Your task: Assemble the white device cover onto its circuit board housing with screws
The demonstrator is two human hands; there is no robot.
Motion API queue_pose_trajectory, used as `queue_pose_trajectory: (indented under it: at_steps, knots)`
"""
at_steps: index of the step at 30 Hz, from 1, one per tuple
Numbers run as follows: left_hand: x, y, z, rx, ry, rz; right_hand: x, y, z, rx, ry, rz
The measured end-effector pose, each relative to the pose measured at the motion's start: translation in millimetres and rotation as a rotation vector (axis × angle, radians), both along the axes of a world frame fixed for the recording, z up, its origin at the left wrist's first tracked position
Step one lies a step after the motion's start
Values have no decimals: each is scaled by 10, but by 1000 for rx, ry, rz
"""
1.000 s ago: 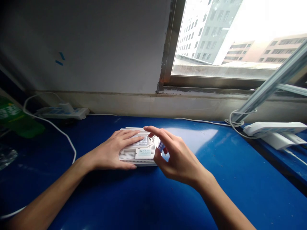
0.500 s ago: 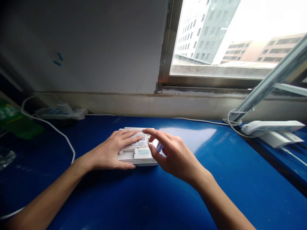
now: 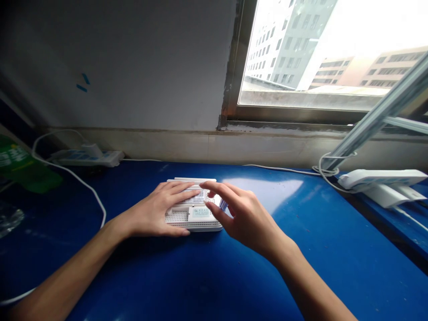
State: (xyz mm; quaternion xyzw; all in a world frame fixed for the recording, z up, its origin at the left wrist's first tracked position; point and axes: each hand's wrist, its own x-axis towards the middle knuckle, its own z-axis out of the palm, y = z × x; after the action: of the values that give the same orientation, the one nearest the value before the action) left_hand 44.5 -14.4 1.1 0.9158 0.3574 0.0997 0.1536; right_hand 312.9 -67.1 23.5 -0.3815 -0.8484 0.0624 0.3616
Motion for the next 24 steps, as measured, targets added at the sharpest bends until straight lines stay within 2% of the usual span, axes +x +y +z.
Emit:
queue_pose_trajectory:
  at_steps: [7, 13, 20, 24]
  knots:
    - [-1, 8, -2, -8, 8, 5, 6, -10, 16, -24, 7, 66]
    - [0, 10, 4, -6, -21, -6, 17, 24, -23, 31, -54, -27]
    - [2, 5, 1, -14, -10, 3, 10, -14, 21, -35, -7, 60]
    - [-11, 5, -10, -9, -27, -6, 10, -4, 9, -18, -19, 13]
